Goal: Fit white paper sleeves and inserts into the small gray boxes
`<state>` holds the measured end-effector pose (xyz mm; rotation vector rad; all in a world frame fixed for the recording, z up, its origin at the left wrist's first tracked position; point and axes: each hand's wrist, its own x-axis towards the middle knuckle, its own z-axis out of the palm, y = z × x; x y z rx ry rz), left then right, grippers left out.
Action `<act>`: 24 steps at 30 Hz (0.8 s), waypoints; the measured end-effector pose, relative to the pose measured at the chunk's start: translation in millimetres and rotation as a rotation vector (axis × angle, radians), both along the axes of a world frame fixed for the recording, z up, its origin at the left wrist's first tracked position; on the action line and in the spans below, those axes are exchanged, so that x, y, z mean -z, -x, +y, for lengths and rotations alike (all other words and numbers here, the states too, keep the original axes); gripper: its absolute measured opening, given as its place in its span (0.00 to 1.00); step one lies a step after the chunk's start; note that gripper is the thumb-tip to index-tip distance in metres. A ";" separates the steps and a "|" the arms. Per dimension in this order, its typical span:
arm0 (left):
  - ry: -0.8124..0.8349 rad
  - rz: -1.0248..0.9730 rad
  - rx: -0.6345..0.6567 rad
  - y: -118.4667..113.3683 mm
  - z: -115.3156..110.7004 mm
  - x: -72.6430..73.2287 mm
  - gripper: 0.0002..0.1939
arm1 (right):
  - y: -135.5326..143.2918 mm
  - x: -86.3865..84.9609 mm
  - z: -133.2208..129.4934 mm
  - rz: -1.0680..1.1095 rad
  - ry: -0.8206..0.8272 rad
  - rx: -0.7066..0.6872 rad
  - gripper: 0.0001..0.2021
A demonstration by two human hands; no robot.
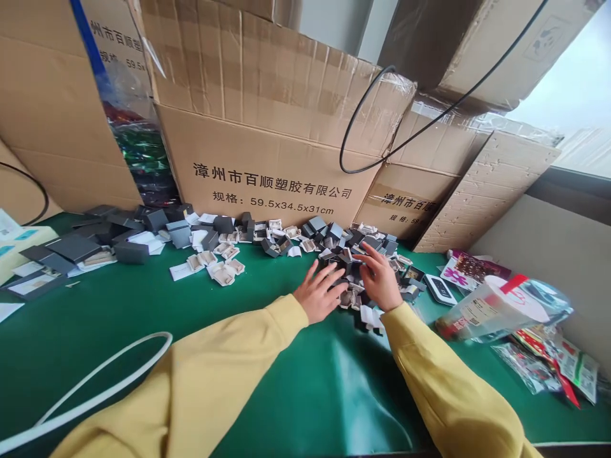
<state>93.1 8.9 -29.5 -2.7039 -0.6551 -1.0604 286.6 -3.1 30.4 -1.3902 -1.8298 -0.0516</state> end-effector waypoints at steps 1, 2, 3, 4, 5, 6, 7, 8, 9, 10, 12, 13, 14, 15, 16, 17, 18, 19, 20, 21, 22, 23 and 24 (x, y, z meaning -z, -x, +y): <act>0.019 0.010 0.017 18.3 1.4 6.7 0.18 | 17.9 -5.3 -0.7 0.091 0.079 -0.049 0.14; 0.067 0.014 -0.001 36.3 3.6 12.7 0.17 | 36.6 -10.3 -0.1 0.204 0.182 -0.120 0.13; 0.122 0.022 -0.028 53.5 6.6 17.4 0.16 | 55.6 -14.7 2.1 0.308 0.285 -0.203 0.13; 0.176 0.027 -0.055 69.4 9.9 20.4 0.14 | 74.5 -17.9 6.3 0.376 0.358 -0.267 0.14; 0.227 0.025 -0.078 83.5 13.4 21.8 0.13 | 92.8 -19.5 12.4 0.395 0.381 -0.299 0.15; 0.282 0.003 -0.112 95.6 16.8 21.6 0.13 | 110.0 -19.0 20.5 0.370 0.369 -0.301 0.15; 0.338 -0.026 -0.130 105.2 19.8 20.1 0.12 | 125.9 -16.4 30.2 0.312 0.339 -0.284 0.15; 0.394 -0.082 -0.159 112.3 22.3 17.9 0.12 | 140.1 -11.8 40.9 0.235 0.302 -0.251 0.15; 0.460 -0.140 -0.187 116.9 24.1 15.3 0.13 | 152.3 -5.5 51.9 0.146 0.291 -0.222 0.16; 0.541 -0.205 -0.206 119.1 25.2 12.8 0.13 | 162.5 1.8 62.6 0.068 0.293 -0.187 0.18; 0.743 -0.369 -0.227 118.3 25.9 9.0 0.14 | 176.3 16.8 80.6 -0.070 0.287 -0.114 0.23; 0.859 -0.465 -0.226 116.3 25.8 7.6 0.13 | 180.0 23.1 87.3 -0.157 0.295 -0.109 0.25; 0.974 -0.573 -0.220 113.9 25.6 6.3 0.12 | 181.7 28.0 92.3 -0.252 0.308 -0.117 0.24; 1.087 -0.684 -0.210 111.8 25.7 4.8 0.11 | 181.6 31.3 95.7 -0.345 0.320 -0.130 0.21; 1.191 -0.796 -0.198 110.2 26.1 2.9 0.10 | 179.9 33.1 97.6 -0.424 0.329 -0.139 0.18; 1.281 -0.904 -0.186 109.5 26.9 0.5 0.09 | 176.8 33.6 98.0 -0.478 0.331 -0.139 0.14; 1.360 -1.003 -0.172 109.5 28.2 -2.4 0.08 | 172.8 33.1 96.9 -0.498 0.322 -0.132 0.12; 1.432 -1.091 -0.159 110.2 30.0 -5.6 0.09 | 168.1 32.3 94.4 -0.488 0.306 -0.124 0.10; 1.501 -1.159 -0.139 111.3 32.0 -8.8 0.10 | 163.1 31.6 90.5 -0.458 0.280 -0.127 0.10; 1.566 -1.208 -0.112 112.5 34.3 -11.8 0.13 | 158.1 31.5 85.4 -0.419 0.249 -0.153 0.10; 1.620 -1.234 -0.081 113.4 36.8 -14.2 0.16 | 153.3 32.3 79.3 -0.379 0.215 -0.199 0.10; 1.659 -1.233 -0.052 113.9 39.4 -15.9 0.18 | 148.9 34.2 72.6 -0.349 0.179 -0.267 0.11; 1.677 -1.208 -0.033 113.7 42.1 -16.6 0.20 | 144.8 36.9 65.8 -0.334 0.152 -0.352 0.12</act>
